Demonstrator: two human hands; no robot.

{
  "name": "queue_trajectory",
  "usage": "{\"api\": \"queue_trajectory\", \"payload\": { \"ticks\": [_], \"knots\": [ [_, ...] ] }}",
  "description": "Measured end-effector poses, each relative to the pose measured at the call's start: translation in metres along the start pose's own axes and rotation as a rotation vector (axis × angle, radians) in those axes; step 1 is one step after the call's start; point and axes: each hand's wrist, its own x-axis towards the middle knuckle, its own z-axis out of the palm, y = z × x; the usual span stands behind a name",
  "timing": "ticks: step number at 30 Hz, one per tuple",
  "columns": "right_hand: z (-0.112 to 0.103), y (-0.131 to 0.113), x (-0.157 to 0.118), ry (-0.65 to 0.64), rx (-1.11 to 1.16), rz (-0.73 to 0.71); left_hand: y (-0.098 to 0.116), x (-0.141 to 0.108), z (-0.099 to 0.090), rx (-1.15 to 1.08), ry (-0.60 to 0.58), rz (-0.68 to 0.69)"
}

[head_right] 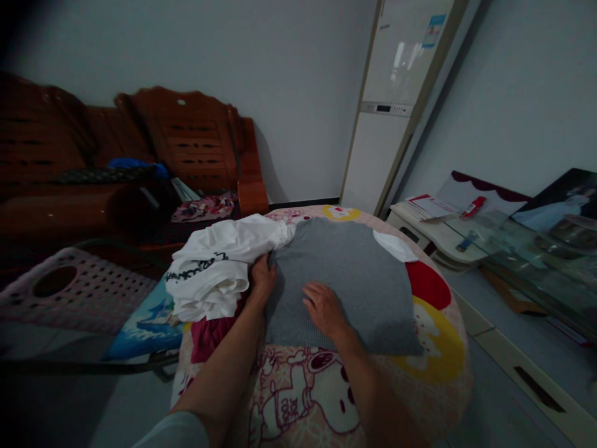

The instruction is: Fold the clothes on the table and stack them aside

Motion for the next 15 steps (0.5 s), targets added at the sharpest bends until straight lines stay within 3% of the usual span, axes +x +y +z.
{"api": "queue_trajectory", "payload": {
  "ticks": [3, 6, 11, 15],
  "knots": [
    [0.001, -0.013, -0.002, 0.014, 0.159, -0.012, 0.002, 0.001, -0.005, 0.009, -0.066, -0.148],
    [-0.003, -0.017, -0.001, 0.068, 0.318, 0.065, 0.005, 0.000, -0.014, -0.006, -0.142, -0.172],
    [-0.001, -0.014, 0.002, 0.134, 0.615, 0.309, 0.009, -0.004, -0.026, -0.128, -0.289, -0.065],
    [0.008, -0.019, 0.006, 0.026, 0.841, 0.437, 0.027, -0.012, -0.022, -0.247, -0.286, 0.054]
  ]
}}
